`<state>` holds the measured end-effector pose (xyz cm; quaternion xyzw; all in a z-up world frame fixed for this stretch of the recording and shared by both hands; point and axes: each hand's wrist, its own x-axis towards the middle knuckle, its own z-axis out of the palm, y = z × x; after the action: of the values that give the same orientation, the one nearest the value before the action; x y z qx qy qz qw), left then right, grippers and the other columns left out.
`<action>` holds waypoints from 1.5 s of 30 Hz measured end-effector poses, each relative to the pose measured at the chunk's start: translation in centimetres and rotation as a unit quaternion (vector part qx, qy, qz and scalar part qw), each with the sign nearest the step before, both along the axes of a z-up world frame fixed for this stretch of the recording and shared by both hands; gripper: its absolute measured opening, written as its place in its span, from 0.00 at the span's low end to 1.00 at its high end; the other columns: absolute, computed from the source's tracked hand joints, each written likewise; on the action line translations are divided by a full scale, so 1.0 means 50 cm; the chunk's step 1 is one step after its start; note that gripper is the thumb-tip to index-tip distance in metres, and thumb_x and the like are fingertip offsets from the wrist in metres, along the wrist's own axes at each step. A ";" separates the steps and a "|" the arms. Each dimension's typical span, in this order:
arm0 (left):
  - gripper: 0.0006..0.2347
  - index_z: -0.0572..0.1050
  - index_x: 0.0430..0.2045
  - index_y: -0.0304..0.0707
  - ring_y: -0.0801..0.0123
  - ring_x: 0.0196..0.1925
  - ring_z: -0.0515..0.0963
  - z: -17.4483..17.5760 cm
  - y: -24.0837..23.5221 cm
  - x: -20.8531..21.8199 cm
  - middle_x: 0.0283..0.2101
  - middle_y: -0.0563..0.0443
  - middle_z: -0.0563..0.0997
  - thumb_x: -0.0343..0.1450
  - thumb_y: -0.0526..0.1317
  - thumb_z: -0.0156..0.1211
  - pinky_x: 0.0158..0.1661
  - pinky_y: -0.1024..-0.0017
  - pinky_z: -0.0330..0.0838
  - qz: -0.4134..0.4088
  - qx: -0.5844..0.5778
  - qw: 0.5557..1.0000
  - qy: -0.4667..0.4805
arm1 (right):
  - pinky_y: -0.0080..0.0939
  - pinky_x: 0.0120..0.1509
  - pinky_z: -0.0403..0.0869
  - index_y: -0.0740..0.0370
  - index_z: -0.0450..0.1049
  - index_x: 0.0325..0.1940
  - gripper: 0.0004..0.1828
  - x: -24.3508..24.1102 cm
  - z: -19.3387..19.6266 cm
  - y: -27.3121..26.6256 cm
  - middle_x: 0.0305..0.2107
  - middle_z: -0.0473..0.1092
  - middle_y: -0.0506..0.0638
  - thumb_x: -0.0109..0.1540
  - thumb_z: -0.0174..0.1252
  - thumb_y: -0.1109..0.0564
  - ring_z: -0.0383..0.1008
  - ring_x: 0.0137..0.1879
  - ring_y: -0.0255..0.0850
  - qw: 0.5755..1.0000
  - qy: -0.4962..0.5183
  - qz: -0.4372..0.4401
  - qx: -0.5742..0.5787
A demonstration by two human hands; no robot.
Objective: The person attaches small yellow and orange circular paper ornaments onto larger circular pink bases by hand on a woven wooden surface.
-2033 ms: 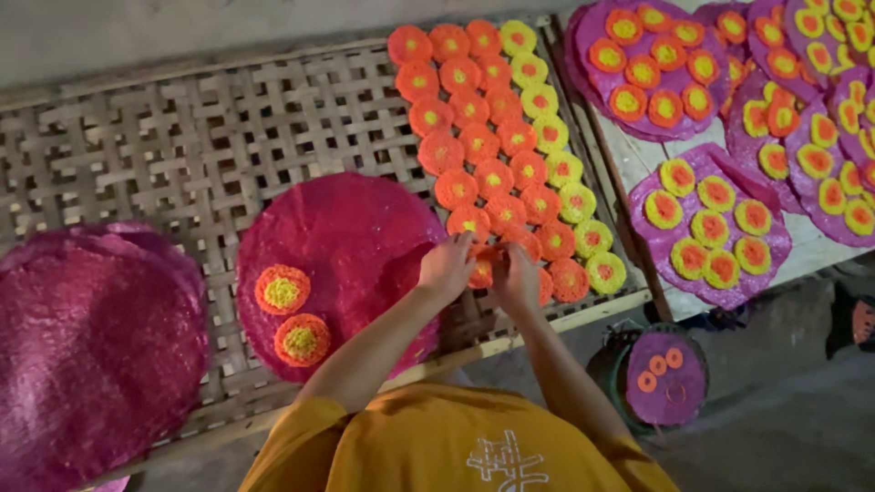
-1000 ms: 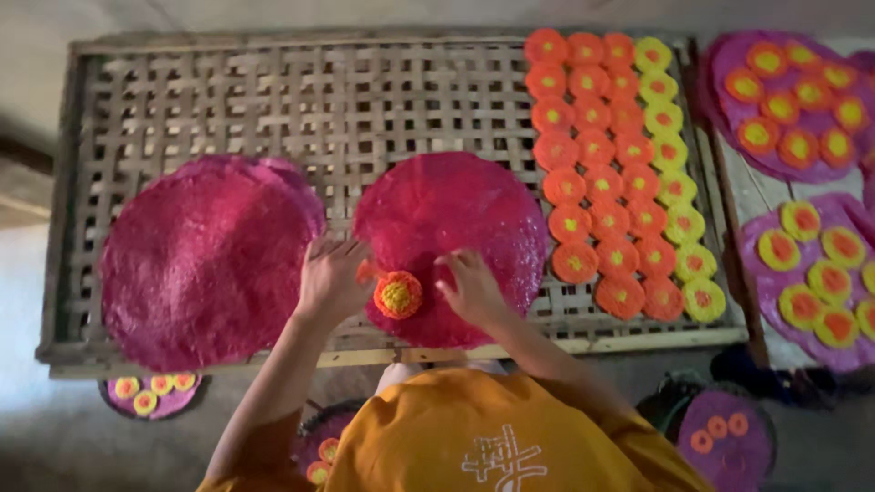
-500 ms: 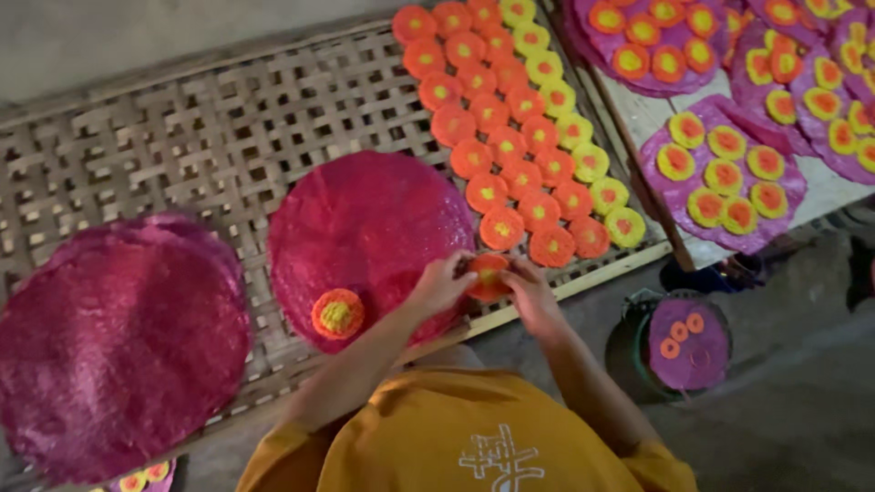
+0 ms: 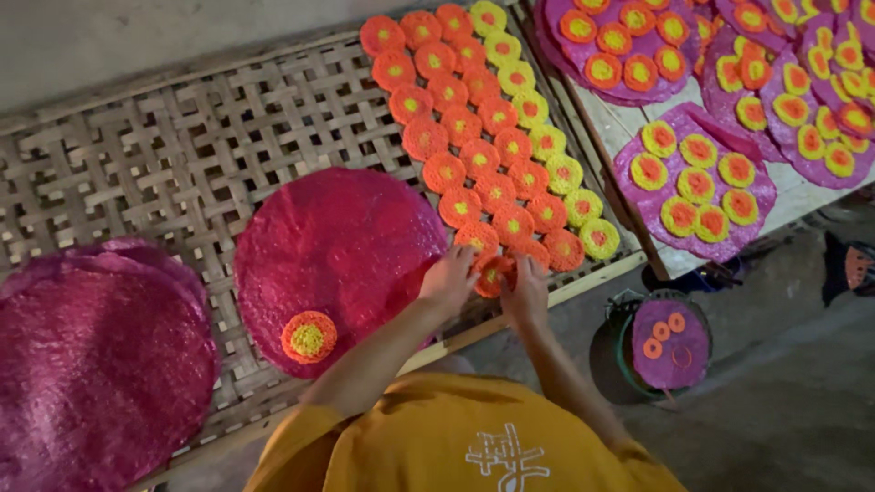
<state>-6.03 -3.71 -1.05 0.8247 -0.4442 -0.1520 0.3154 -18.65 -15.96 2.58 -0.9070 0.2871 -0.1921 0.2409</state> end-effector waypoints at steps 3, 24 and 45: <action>0.13 0.76 0.47 0.43 0.48 0.57 0.79 0.037 0.085 0.023 0.53 0.45 0.78 0.68 0.39 0.57 0.57 0.58 0.74 -0.026 -0.068 0.988 -0.135 | 0.58 0.56 0.71 0.62 0.68 0.63 0.27 0.014 0.029 0.007 0.52 0.68 0.63 0.59 0.62 0.58 0.70 0.56 0.65 0.992 -0.062 0.051 -0.102; 0.09 0.81 0.38 0.45 0.66 0.44 0.82 0.273 0.594 0.095 0.38 0.56 0.83 0.65 0.37 0.63 0.50 0.60 0.71 0.223 0.151 0.946 0.183 | 0.53 0.54 0.75 0.58 0.70 0.57 0.23 0.252 0.071 0.233 0.51 0.65 0.55 0.58 0.65 0.59 0.70 0.57 0.57 0.856 0.106 0.496 0.100; 0.14 0.78 0.48 0.34 0.51 0.49 0.83 -0.078 -0.018 0.865 0.48 0.39 0.84 0.71 0.41 0.63 0.46 0.60 0.77 0.320 -0.241 0.851 0.339 | 0.53 0.57 0.72 0.64 0.74 0.57 0.17 1.016 -0.163 -0.158 0.50 0.75 0.57 0.65 0.53 0.60 0.75 0.54 0.51 0.851 0.025 0.253 0.460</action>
<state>37.21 -4.61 -4.93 0.7165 -0.0442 -0.2014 0.6664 32.15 -23.86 -5.57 -0.7381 0.1087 0.0520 0.6638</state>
